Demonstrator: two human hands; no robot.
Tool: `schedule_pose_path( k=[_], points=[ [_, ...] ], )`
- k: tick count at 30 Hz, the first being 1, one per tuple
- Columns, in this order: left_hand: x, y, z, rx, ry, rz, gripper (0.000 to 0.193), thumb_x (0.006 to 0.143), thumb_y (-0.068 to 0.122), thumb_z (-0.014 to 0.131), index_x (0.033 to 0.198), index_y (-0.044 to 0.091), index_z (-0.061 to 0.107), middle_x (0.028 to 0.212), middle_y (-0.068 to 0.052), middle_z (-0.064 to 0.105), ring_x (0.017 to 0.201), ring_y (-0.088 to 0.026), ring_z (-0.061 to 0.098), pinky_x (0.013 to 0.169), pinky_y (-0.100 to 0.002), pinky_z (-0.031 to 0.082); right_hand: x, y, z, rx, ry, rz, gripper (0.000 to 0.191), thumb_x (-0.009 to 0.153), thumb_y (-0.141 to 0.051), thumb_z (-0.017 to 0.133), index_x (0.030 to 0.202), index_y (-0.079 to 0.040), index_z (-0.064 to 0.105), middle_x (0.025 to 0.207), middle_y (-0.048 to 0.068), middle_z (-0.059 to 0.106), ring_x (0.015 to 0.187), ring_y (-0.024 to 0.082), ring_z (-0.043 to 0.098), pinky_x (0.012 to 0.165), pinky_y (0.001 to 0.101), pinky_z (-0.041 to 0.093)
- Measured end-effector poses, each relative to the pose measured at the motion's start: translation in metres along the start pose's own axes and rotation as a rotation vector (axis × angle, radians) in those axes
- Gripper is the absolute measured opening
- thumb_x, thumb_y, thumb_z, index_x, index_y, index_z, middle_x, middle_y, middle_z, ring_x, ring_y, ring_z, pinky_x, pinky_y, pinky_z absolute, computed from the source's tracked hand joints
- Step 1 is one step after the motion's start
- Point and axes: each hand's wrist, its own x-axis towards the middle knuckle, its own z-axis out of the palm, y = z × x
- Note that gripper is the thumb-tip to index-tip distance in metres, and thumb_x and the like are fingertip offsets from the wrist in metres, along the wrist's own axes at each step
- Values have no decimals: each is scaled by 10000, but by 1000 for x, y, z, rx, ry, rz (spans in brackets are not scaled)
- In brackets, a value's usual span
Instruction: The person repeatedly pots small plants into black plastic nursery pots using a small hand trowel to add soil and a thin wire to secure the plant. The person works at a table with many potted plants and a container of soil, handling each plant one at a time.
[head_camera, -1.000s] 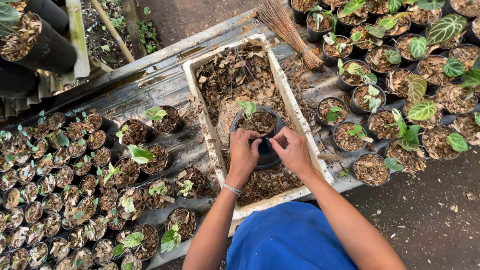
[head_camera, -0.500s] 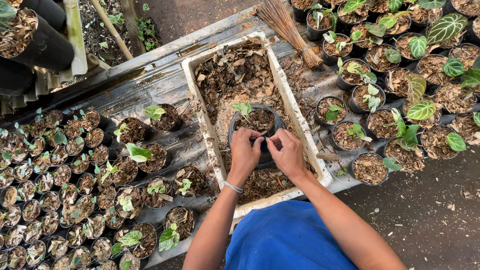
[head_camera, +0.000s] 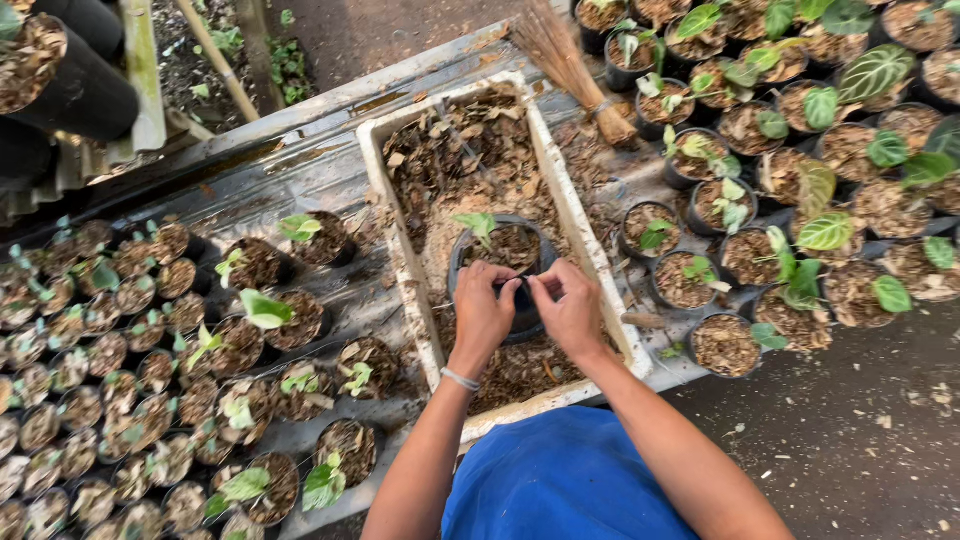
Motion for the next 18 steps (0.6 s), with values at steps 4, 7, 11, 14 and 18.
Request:
schedule_pose_path(
  k=[4, 7, 11, 14, 18],
  points=[
    [1, 0, -3, -25, -18, 75, 49, 811, 68, 748, 853, 45, 738, 911, -98, 692, 893, -297, 619, 851, -413, 462, -1, -2, 2, -105, 65, -177, 155, 873, -49, 744, 804, -10, 610, 743, 139, 596, 676, 294, 637, 603, 409, 492],
    [1, 4, -2, 1, -16, 39, 87, 794, 75, 761, 879, 55, 762, 890, -104, 681, 890, -309, 605, 817, -405, 477, -2, -1, 1, -105, 90, -174, 163, 863, -56, 747, 817, -5, 599, 755, 138, 612, 687, 308, 643, 589, 413, 486],
    [3, 8, 0, 35, -34, 1, 103, 786, 79, 768, 886, 57, 778, 865, -107, 673, 877, -307, 606, 813, -407, 474, 0, 2, 0, -112, 14, -124, 161, 882, -55, 735, 820, -2, 596, 770, 122, 615, 665, 272, 642, 582, 394, 488],
    [5, 10, -1, 54, -78, -79, 118, 807, 99, 767, 916, 56, 786, 872, -118, 676, 880, -312, 602, 828, -407, 471, -1, 3, 3, -87, -33, -94, 155, 903, -62, 717, 822, -6, 598, 790, 114, 615, 663, 260, 638, 577, 387, 491],
    [5, 1, 2, -6, -14, 50, 118, 801, 76, 745, 904, 45, 793, 900, -130, 721, 902, -325, 660, 852, -415, 502, -6, 7, 10, -109, 62, -171, 146, 915, -69, 701, 818, -3, 614, 798, 162, 572, 744, 339, 602, 635, 440, 472]
  ],
)
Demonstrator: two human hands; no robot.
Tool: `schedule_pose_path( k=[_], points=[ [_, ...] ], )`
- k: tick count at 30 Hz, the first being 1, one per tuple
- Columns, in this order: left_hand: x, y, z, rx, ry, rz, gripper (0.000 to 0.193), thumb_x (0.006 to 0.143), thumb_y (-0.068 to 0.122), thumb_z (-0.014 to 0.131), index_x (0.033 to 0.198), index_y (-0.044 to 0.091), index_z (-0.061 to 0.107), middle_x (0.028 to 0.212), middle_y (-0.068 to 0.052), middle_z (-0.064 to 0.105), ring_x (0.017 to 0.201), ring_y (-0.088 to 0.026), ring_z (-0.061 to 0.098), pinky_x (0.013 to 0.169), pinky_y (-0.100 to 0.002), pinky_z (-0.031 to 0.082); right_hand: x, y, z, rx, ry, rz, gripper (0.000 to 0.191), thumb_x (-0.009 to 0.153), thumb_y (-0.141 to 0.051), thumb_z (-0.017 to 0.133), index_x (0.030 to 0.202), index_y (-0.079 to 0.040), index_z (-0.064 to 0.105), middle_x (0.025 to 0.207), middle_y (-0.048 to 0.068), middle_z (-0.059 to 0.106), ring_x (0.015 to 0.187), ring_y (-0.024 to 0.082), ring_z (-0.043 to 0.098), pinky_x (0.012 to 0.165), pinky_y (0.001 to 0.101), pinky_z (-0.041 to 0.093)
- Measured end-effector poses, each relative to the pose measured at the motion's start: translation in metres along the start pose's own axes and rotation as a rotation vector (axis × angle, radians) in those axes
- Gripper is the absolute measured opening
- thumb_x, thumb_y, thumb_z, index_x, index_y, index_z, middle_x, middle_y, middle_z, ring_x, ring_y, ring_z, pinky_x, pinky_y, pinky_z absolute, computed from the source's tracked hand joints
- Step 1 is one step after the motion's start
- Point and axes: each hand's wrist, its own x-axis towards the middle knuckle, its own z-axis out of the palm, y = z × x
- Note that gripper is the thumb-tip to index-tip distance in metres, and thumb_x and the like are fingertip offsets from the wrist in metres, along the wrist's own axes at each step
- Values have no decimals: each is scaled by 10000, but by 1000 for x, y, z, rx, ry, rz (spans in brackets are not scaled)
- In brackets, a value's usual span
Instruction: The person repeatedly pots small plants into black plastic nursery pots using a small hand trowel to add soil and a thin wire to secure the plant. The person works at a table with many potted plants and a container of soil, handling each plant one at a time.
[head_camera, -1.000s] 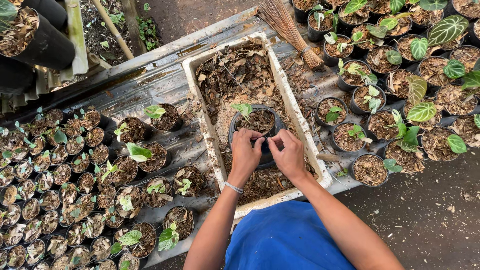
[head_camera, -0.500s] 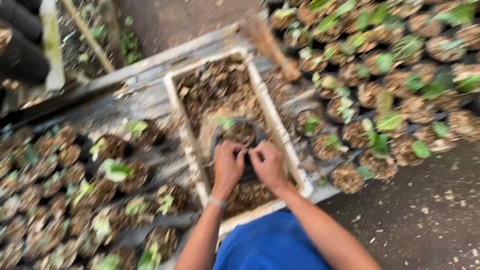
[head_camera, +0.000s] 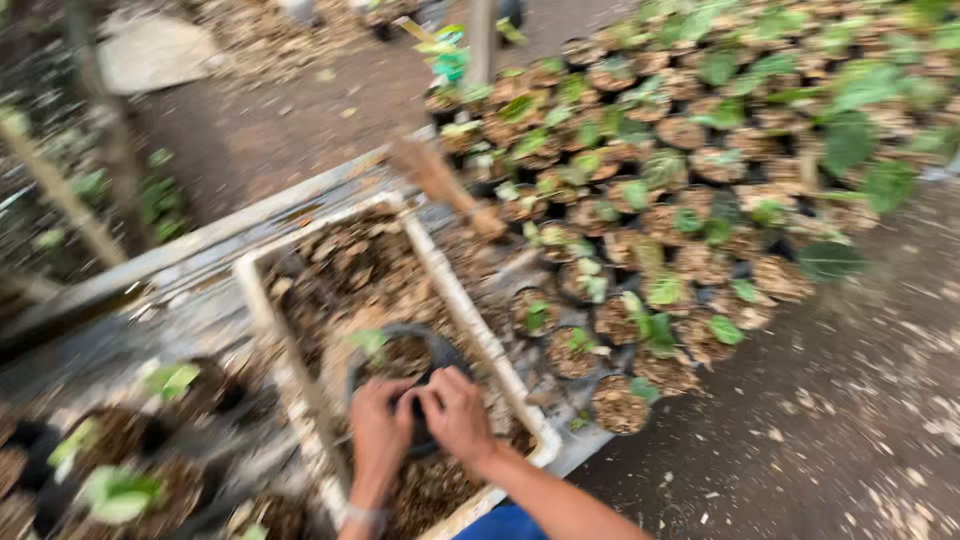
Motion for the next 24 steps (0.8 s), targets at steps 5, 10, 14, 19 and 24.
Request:
schedule_pose_path(
  k=[5, 10, 14, 19, 24],
  points=[
    [6, -53, 20, 10, 1, 35, 190, 770, 115, 776, 952, 73, 812, 868, -139, 731, 796, -288, 718, 762, -383, 570, -15, 19, 17, -21, -10, -114, 109, 966, -64, 676, 903, -19, 599, 904, 139, 588, 892, 343, 609, 769, 436, 520],
    [56, -122, 63, -12, -388, 31, 289, 817, 252, 777, 1069, 111, 798, 765, -122, 807, 683, -188, 782, 659, -336, 622, -23, 55, 44, 98, -90, 75, 145, 988, -72, 701, 964, 23, 596, 890, 139, 558, 736, 260, 604, 659, 401, 538],
    [63, -130, 69, 40, -482, -7, 292, 832, 290, 788, 1081, 137, 804, 745, -123, 813, 650, -197, 769, 638, -346, 610, -25, 62, 48, 203, -27, 57, 163, 1001, -80, 704, 945, 1, 573, 886, 124, 570, 767, 251, 620, 691, 402, 547],
    [38, -92, 44, 31, -163, 13, 210, 815, 205, 772, 994, 100, 802, 815, -133, 748, 756, -271, 721, 730, -384, 570, -21, 27, 29, 113, 85, 87, 170, 943, -65, 705, 856, 4, 577, 821, 167, 563, 775, 356, 615, 665, 454, 493],
    [-2, -36, 2, 5, -14, 129, 157, 798, 144, 753, 917, 49, 793, 854, -155, 716, 818, -347, 680, 766, -437, 525, -5, -7, 10, 113, 39, 93, 62, 870, -53, 705, 848, -22, 656, 837, 155, 646, 815, 353, 660, 713, 434, 530]
  ],
)
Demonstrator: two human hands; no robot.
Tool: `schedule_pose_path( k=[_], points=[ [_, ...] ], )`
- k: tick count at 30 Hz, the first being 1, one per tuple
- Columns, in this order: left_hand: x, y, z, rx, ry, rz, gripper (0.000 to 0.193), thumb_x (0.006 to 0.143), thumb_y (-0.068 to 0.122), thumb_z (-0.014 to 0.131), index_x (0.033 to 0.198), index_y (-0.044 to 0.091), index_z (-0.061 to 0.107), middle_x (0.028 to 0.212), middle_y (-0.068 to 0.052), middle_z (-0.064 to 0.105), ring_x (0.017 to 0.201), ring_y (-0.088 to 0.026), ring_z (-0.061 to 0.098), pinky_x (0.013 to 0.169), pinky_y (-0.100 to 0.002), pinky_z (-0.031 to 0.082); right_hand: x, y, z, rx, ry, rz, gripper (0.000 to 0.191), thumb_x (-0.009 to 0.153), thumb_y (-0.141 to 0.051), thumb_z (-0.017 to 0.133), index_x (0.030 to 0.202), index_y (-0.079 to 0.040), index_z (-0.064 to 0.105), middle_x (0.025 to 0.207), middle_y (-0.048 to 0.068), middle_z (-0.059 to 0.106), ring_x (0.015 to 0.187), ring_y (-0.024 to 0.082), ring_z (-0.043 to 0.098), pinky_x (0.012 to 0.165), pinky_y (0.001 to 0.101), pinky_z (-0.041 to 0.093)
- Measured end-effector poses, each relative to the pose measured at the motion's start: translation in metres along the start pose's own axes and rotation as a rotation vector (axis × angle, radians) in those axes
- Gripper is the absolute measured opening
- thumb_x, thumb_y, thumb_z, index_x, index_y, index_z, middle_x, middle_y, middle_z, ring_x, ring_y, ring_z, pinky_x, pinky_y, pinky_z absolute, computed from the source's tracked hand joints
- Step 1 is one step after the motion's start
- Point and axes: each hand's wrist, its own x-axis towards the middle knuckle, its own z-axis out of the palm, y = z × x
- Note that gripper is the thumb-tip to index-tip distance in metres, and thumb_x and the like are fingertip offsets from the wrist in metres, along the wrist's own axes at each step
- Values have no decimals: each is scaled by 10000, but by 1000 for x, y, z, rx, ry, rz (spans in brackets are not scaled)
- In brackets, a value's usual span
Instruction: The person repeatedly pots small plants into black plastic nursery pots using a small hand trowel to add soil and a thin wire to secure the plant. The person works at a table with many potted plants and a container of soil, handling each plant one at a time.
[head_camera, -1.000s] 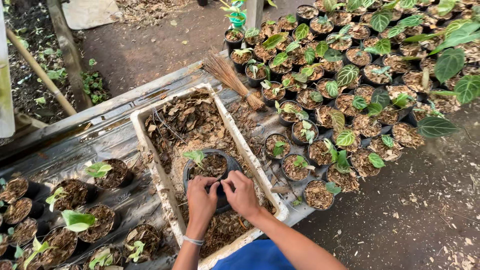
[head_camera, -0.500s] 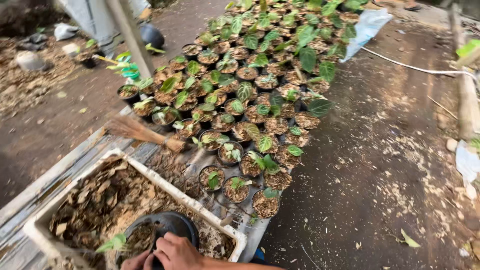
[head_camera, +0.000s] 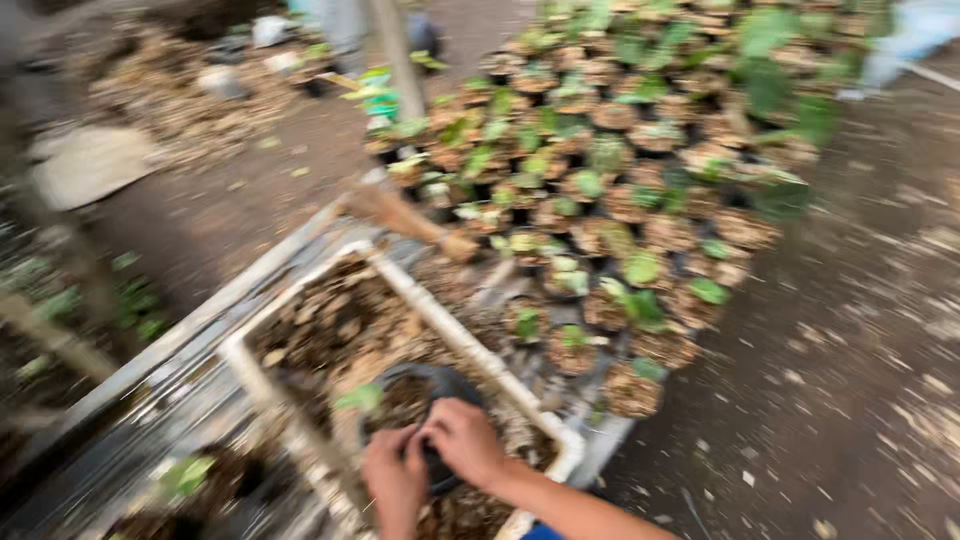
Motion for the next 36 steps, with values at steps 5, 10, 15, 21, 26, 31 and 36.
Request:
schedule_pose_path(
  k=[5, 10, 15, 21, 26, 31, 36],
  points=[
    [2, 32, -7, -47, -47, -211, 107, 791, 106, 749, 870, 78, 816, 863, -121, 701, 887, -321, 631, 820, -423, 483, 10, -3, -14, -40, -139, 118, 108, 825, -25, 721, 932, -27, 708, 871, 128, 729, 799, 302, 739, 702, 383, 573],
    [3, 37, -3, -56, -79, -267, 115, 781, 88, 768, 887, 70, 808, 857, -114, 661, 891, -320, 611, 813, -422, 488, 16, -1, -24, -211, -201, 73, 192, 824, -31, 699, 1015, -46, 721, 921, 131, 731, 833, 333, 723, 721, 409, 566],
    [9, 37, 2, -40, -167, -352, 91, 803, 113, 778, 890, 89, 791, 881, -83, 647, 934, -302, 606, 822, -440, 463, 18, 5, -28, -360, -200, 109, 140, 873, -115, 699, 1006, -81, 725, 943, 124, 724, 860, 367, 694, 730, 434, 556],
    [13, 39, 8, -40, -170, -384, 92, 802, 129, 783, 892, 126, 800, 905, -62, 640, 997, -277, 591, 840, -446, 433, 13, 24, -12, -331, -153, 189, 101, 871, -142, 678, 939, -68, 666, 916, 115, 713, 846, 336, 719, 725, 428, 558],
    [9, 35, 11, -56, -137, -363, 68, 797, 120, 775, 863, 115, 794, 896, -66, 634, 992, -286, 590, 828, -450, 443, 13, 31, -7, -342, -111, 70, 62, 865, -81, 673, 894, -36, 643, 864, 136, 694, 796, 366, 688, 693, 445, 532],
    [10, 21, 12, -86, -148, -357, 53, 800, 117, 776, 848, 97, 787, 858, -77, 649, 953, -296, 610, 829, -446, 472, 10, 30, -3, -235, -96, 79, 61, 858, -51, 677, 877, -7, 639, 838, 140, 690, 754, 346, 698, 650, 411, 531],
    [6, 13, 14, -109, -132, -356, 55, 797, 103, 771, 848, 90, 787, 852, -81, 671, 930, -301, 616, 829, -433, 490, 7, 41, 6, -37, -61, 251, 58, 888, -41, 677, 919, 6, 691, 821, 108, 728, 672, 188, 783, 590, 307, 582]
  ],
)
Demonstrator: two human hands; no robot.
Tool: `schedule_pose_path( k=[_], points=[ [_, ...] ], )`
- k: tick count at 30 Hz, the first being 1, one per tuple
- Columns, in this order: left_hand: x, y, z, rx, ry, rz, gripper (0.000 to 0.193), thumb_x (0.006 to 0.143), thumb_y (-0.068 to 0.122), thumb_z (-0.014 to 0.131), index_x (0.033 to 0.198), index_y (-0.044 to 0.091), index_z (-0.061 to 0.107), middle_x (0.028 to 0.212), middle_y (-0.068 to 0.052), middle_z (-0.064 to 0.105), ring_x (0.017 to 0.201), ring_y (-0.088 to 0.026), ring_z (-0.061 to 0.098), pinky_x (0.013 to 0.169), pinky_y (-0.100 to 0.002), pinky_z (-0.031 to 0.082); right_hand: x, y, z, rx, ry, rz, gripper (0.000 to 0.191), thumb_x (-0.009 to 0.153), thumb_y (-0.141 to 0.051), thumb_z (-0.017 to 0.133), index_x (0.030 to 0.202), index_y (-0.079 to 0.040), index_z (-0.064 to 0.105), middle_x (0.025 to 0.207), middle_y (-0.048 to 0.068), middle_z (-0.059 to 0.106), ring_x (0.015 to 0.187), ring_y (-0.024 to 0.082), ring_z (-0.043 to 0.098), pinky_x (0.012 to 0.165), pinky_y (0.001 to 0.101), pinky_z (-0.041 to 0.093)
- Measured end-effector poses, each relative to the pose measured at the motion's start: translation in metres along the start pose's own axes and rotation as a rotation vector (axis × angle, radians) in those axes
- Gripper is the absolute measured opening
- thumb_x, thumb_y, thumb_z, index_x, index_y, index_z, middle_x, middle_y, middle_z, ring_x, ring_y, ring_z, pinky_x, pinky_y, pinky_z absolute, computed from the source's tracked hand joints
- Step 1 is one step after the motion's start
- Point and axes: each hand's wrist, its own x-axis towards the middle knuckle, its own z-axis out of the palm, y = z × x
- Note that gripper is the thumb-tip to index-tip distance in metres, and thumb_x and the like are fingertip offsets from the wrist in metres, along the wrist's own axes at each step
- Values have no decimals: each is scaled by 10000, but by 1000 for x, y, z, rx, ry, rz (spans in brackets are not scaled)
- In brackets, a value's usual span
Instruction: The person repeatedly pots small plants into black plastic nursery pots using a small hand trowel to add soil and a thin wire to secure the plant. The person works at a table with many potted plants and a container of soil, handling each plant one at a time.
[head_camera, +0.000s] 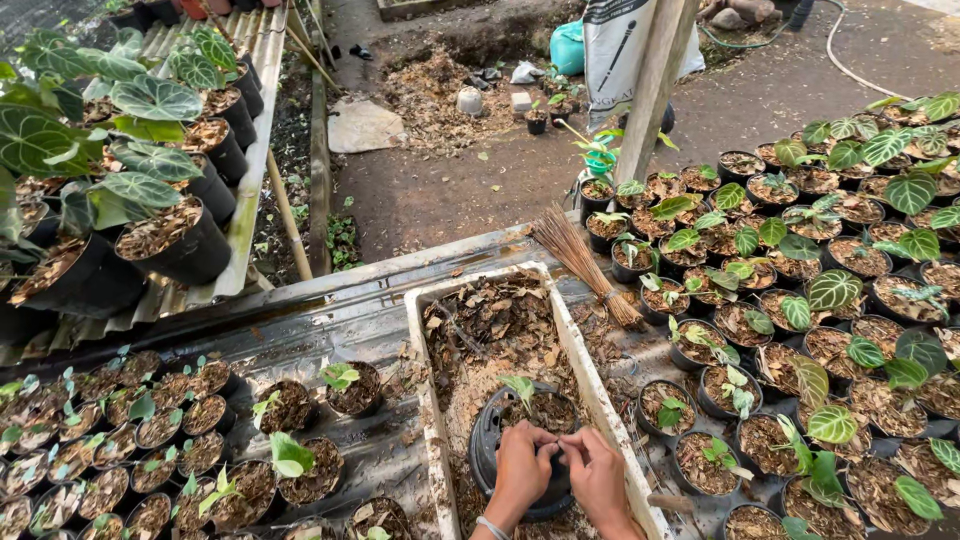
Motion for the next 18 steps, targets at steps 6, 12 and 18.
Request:
schedule_pose_path(
  k=[6, 12, 18],
  points=[
    [-2, 9, -6, 5, 48, 2, 79, 816, 121, 771, 892, 110, 789, 851, -83, 660, 920, -295, 618, 821, -434, 489, 11, 10, 1, 250, -74, 177, 110, 894, -16, 703, 996, 16, 729, 888, 137, 826, 790, 153, 800, 734, 279, 641],
    [-13, 28, -4, 54, 29, 15, 168, 823, 124, 766, 984, 163, 792, 860, -71, 620, 949, -287, 586, 808, -463, 430, 10, -2, -25, 25, -179, 146, 173, 894, -74, 682, 1060, -28, 707, 922, 87, 817, 847, 155, 814, 754, 285, 640],
    [-19, 36, 1, 105, 9, 39, 148, 830, 131, 763, 971, 171, 783, 885, -62, 613, 968, -290, 572, 794, -478, 408, 2, -13, -41, -342, -120, 4, 138, 856, -173, 725, 958, -81, 730, 945, 110, 688, 795, 315, 734, 737, 413, 572]
  ],
)
